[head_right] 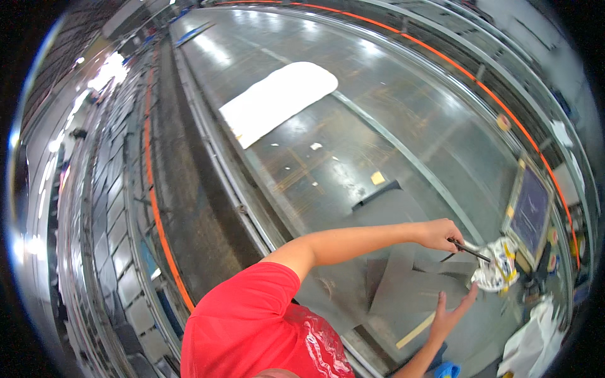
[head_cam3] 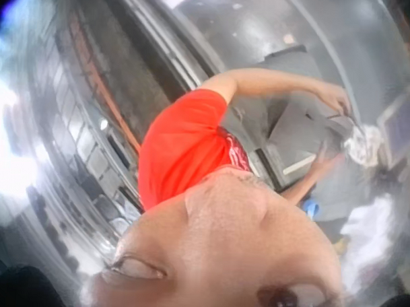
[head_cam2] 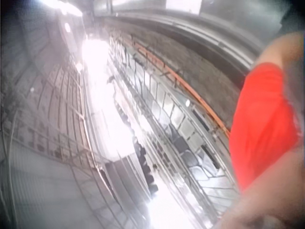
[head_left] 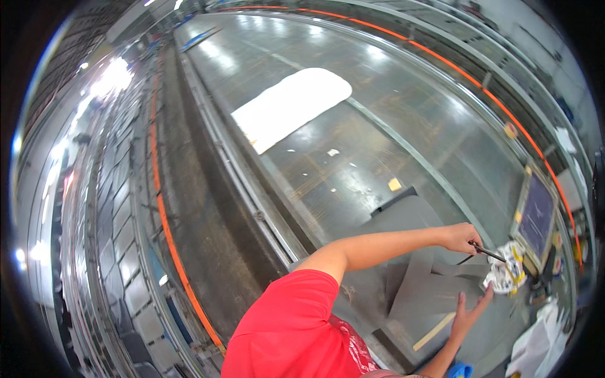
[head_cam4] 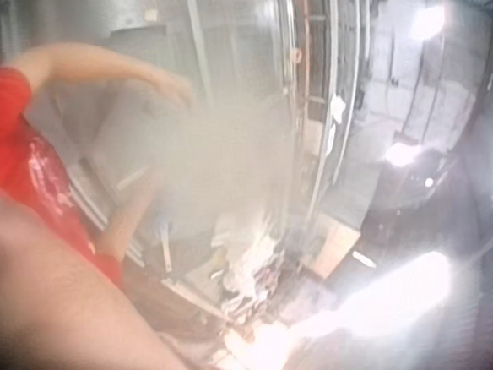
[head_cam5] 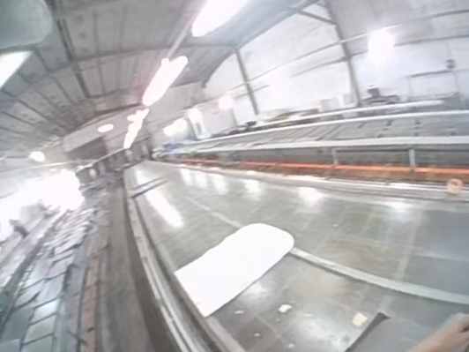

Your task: The person performs screen printing by pulling a squeegee across a screen to spread blue ink onto a substrate. They repeatedly lift and reposition the screen, then apply masking tape to the frame edges before continuing the printing strokes.

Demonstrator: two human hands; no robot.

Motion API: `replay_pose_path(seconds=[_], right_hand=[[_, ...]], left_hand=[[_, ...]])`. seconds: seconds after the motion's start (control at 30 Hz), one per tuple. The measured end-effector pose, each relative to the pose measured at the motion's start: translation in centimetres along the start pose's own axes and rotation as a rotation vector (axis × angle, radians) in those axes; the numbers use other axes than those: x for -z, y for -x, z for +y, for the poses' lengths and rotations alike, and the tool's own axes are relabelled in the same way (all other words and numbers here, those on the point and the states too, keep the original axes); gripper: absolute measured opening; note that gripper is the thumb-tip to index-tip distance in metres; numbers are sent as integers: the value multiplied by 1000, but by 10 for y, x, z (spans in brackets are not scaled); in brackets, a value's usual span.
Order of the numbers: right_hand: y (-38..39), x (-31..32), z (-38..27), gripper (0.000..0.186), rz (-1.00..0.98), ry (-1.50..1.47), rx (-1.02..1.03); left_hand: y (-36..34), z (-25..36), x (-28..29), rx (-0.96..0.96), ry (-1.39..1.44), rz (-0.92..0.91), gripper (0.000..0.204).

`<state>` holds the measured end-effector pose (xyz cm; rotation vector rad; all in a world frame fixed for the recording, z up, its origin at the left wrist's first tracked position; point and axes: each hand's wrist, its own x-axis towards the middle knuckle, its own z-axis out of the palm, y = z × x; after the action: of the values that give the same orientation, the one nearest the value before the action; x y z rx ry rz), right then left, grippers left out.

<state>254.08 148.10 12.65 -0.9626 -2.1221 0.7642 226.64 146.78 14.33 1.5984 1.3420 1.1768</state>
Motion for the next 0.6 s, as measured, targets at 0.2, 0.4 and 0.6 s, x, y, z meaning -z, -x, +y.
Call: replay_pose_path(seconds=[0.2,0.4,0.6], right_hand=[[-143,-46,45,75,-447,74,177],[-207,-87,14,31,-864,226,155],[-311,-103,61,31,-780,80,-99]], left_hand=[[-21,-17,77,-53,437,176,32],[19,-129,144,219,980,450,23],[-72,-200,147,65,1230,866,45]])
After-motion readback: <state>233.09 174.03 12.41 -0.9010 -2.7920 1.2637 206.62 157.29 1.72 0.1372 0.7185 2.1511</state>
